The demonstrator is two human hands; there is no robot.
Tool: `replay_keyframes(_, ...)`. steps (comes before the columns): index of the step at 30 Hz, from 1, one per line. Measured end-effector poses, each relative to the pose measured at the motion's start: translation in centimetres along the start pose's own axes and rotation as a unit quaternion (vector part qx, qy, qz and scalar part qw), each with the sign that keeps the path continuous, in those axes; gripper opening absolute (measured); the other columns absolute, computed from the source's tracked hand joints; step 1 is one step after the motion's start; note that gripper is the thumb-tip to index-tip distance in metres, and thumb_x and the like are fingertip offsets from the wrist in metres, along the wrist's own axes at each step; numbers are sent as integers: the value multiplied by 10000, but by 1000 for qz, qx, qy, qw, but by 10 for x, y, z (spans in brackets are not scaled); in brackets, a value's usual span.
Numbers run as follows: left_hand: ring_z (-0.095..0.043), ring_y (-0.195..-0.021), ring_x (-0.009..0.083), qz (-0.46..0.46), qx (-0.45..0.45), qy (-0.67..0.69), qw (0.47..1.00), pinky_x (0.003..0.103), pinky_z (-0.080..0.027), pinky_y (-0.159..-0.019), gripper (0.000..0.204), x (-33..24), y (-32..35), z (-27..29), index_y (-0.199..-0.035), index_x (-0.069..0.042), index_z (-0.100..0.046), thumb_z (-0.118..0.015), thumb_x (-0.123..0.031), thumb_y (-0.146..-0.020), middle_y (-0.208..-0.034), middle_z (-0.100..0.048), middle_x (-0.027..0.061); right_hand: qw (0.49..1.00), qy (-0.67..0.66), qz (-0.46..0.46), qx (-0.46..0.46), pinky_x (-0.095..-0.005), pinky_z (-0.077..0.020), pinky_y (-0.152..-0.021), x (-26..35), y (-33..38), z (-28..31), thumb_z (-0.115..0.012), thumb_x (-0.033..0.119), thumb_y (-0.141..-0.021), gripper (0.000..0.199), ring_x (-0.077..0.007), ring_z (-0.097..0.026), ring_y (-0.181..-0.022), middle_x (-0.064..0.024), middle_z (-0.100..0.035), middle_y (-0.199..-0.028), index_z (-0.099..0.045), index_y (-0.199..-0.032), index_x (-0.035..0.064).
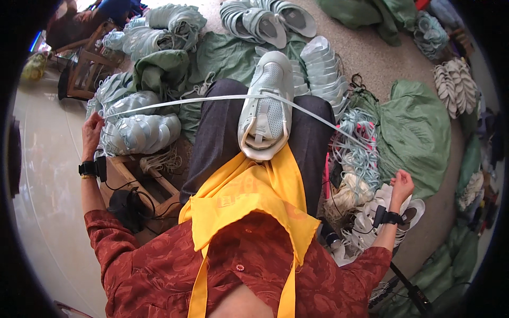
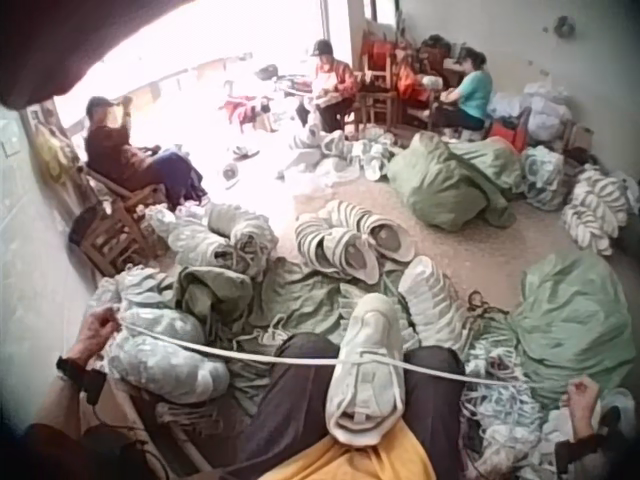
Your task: The person sits on the floor surrounded by stacks of shoes and green sacks. They hold a single light-colored sneaker on their lap and thread a white shoelace through the eyelets, pulling the lace tight and adjusting the fit repeatedly.
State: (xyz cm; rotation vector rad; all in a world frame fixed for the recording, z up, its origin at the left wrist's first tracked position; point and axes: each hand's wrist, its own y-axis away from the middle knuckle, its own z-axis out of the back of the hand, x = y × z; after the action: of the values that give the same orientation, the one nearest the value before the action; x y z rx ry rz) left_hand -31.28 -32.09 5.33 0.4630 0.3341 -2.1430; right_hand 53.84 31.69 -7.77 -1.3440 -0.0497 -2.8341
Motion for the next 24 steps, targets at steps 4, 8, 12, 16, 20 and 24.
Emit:
replay_keyframes(4,-602,-735,85,26,2,22,999,270,-484,-685,97,17,4,3,-954,-17,-604,-667,-89,-975,-786,-658,13,999,26,-17,-6,-261,-563,-514,-3,1,4,-654,14,-954,176,-131,-666,-616,-92,-732,-881,-716,-1117,-10)
replay_keyframes(8,-597,-730,87,43,-7,22,999,279,-480,-668,91,22,4,7,-950,-22,-594,-653,-85,-977,-784,-652,15,996,91,-23,-1,-258,-575,-536,-1,-2,6,-653,29,-956,191,-121,-680,-610,-92,-757,-916,-730,-1129,4)
replay_keyframes(12,-597,-727,93,63,6,1,998,290,-497,-674,72,27,-3,15,-976,-15,-600,-641,-74,-976,-795,-646,22,995,88,-41,-11,-276,-599,-569,0,-4,-1,-651,15,-946,186,-149,-705,-633,-96,-752,-896,-732,-1113,-6)
replay_keyframes(16,-588,-704,105,40,-23,-17,999,294,-504,-670,67,32,-9,13,-986,-11,-603,-641,-64,-971,-792,-642,23,997,73,-22,-21,-286,-615,-598,-21,-11,6,-655,9,-942,182,-170,-718,-656,-101,-742,-874,-731,-1106,-14)
replay_keyframes(20,-575,-674,103,38,-31,-34,998,286,-495,-646,53,29,-15,8,-978,-17,-608,-640,-59,-974,-765,-631,20,998,52,-14,-15,-285,-616,-605,-41,-13,12,-649,48,-965,143,-167,-717,-665,-101,-734,-852,-726,-1061,-25)
replay_keyframes(24,-575,-664,89,93,-28,1,995,270,-495,-633,63,23,-20,5,-960,-23,-607,-646,-68,-978,-750,-625,16,995,71,-58,32,-278,-605,-586,-42,-12,9,-641,127,-992,163,-159,-708,-652,-99,-728,-829,-707,-984,-22)
